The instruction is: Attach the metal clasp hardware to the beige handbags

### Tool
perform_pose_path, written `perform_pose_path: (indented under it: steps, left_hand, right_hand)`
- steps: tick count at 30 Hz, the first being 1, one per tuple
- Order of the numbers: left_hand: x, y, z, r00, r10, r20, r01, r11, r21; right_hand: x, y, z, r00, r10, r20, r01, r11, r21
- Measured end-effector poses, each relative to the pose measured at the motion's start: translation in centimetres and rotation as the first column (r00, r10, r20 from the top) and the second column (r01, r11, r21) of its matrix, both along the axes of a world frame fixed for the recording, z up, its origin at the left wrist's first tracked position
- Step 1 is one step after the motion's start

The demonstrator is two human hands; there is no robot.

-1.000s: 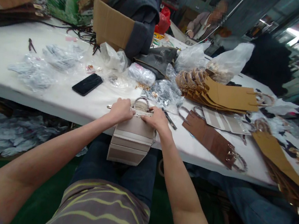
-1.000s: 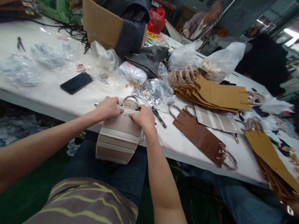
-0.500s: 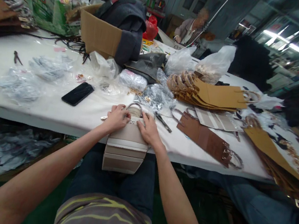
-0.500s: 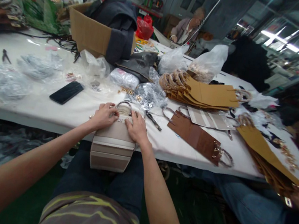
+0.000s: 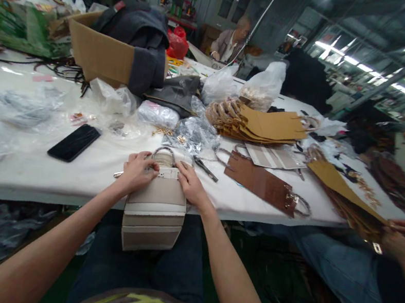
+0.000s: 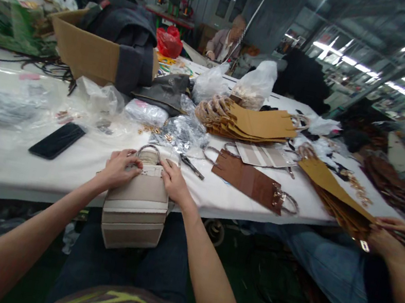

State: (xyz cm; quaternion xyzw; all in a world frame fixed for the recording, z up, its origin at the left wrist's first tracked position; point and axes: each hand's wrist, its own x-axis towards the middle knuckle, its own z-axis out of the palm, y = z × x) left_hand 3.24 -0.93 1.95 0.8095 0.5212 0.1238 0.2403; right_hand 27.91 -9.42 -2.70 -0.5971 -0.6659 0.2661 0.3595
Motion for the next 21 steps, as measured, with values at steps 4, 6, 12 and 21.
perform_pose_path:
  steps: [4, 6, 12, 21]
  left_hand:
    - [0.2, 0.4, -0.1, 0.999, 0.002, -0.034, -0.002, 1.000, 0.013]
    - [0.3, 0.6, 0.0, 0.999, 0.008, -0.048, -0.007, 1.000, 0.004]
    - [0.4, 0.7, 0.5, 0.998, 0.021, -0.059, -0.024, 0.999, -0.048]
    - [0.4, 0.6, 0.8, 0.999, 0.021, -0.049, -0.024, 0.998, -0.064]
  right_hand:
    - [-0.3, -0.1, 0.2, 1.000, -0.020, 0.013, 0.020, 1.000, -0.002]
    - [0.2, 0.1, 1.0, 1.000, -0.004, -0.008, 0.003, 1.000, -0.013]
    - [4.0, 2.0, 4.0, 0.959, -0.259, -0.112, 0.270, 0.958, 0.095]
    - [3.7, 3.1, 3.9, 0.952, -0.287, -0.110, 0.299, 0.947, 0.120]
